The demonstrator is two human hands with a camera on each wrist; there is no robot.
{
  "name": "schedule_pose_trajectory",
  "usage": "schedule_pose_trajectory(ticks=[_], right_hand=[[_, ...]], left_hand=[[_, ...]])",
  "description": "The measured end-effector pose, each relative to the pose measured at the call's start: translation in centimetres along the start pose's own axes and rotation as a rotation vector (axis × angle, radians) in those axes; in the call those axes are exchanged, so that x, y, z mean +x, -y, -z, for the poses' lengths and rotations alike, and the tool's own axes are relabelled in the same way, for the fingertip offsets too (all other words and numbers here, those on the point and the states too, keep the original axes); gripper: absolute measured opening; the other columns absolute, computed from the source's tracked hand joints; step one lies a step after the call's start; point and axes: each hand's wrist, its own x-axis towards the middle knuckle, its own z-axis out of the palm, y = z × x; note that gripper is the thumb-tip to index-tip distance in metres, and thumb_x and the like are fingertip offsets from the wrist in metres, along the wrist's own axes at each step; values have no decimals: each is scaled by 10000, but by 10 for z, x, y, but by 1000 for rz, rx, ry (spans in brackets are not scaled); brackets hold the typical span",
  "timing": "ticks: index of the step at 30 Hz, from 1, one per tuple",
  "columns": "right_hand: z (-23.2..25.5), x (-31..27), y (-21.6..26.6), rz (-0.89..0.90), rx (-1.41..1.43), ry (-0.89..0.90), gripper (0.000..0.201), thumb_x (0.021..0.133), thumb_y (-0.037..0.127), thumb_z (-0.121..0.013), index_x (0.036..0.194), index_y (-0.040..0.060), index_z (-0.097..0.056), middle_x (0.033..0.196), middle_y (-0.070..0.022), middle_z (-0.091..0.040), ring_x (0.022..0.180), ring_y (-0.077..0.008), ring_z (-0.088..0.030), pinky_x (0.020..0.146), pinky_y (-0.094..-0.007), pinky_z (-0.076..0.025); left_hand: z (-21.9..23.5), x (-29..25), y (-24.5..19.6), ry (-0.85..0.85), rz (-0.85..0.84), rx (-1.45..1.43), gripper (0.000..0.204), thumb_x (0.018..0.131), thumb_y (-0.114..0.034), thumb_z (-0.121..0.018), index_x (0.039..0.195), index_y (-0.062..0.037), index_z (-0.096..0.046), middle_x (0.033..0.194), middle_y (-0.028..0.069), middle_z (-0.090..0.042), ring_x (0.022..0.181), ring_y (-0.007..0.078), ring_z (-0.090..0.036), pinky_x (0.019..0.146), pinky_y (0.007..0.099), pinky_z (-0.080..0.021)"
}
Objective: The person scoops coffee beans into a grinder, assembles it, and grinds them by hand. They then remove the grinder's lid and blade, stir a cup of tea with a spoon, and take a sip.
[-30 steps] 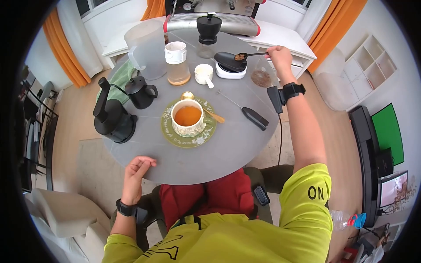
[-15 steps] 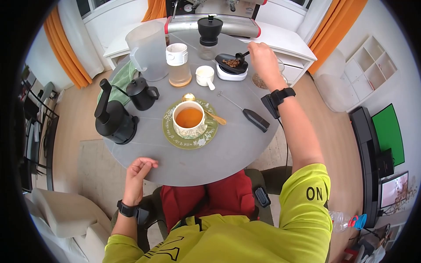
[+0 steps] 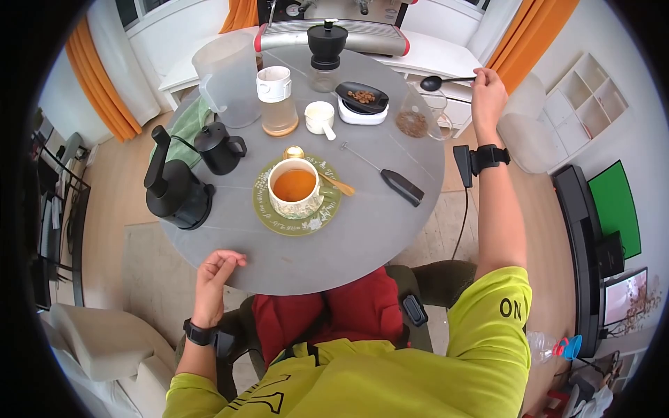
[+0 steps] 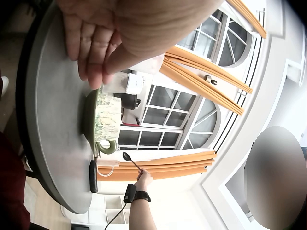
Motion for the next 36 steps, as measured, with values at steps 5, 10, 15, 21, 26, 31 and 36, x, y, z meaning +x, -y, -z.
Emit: schedule_pose_trajectory(ticks=[5, 10, 15, 21, 26, 31, 36], right_hand=[[-7, -12, -26, 31, -167, 89, 260, 938, 227, -546, 989, 39, -718, 769, -128, -710, 772, -302, -692, 748, -392, -509], [-25, -21, -33, 8, -211, 343, 236, 922, 237, -586, 979, 51, -719, 803, -142, -705, 824, -329, -679, 774, -411, -515], [-44, -28, -8, 349, -259, 196, 173, 879, 200, -659, 977, 66, -707, 955, -167, -658, 911, -346, -639, 814, -428, -503], [-90, -49, 40, 350, 8, 502, 324, 876, 230, -692, 1147, 60, -637, 1144, -175, -615, 1026, -314, -626, 893, -402, -495], [-123, -66, 44, 210, -90, 888, 711, 807, 358, -774, 1372, 34, -488, 1344, -231, -506, 1269, -363, -496, 1056, -420, -417], [-148, -69, 36, 163, -131, 950, 876, 767, 406, -799, 1450, 21, -408, 1430, -243, -455, 1326, -368, -453, 1091, -412, -390], [-158, -71, 29, 163, -118, 950, 927, 741, 432, -807, 1460, 22, -390, 1420, -268, -457, 1317, -382, -464, 1090, -416, -393]], left_hand=[[-1, 0, -1, -2, -7, 14, 131, 994, -81, -543, 1031, -8, -645, 956, 54, -676, 942, 107, -606, 917, 242, -422], [-2, -1, -2, -8, -3, 14, 133, 996, -86, -545, 1034, -7, -645, 962, 50, -677, 944, 101, -603, 920, 238, -420], [-1, -1, -2, -5, 0, 14, 137, 997, -87, -541, 1041, -6, -642, 967, 46, -676, 954, 102, -600, 929, 241, -418], [0, -1, -2, -3, -2, 4, 146, 1000, -88, -530, 1042, -5, -643, 973, 48, -672, 969, 107, -594, 938, 249, -414], [0, -1, -3, 1, -6, -1, 147, 1001, -101, -538, 1034, -14, -652, 970, 41, -674, 971, 102, -591, 938, 248, -412], [1, -1, -5, -5, 29, -30, 134, 997, -124, -554, 1000, -37, -657, 948, 31, -676, 981, 117, -594, 958, 269, -401], [-4, -3, 2, -3, -1, 52, 136, 995, -126, -566, 1021, -31, -660, 949, 24, -678, 955, 96, -592, 911, 244, -416]])
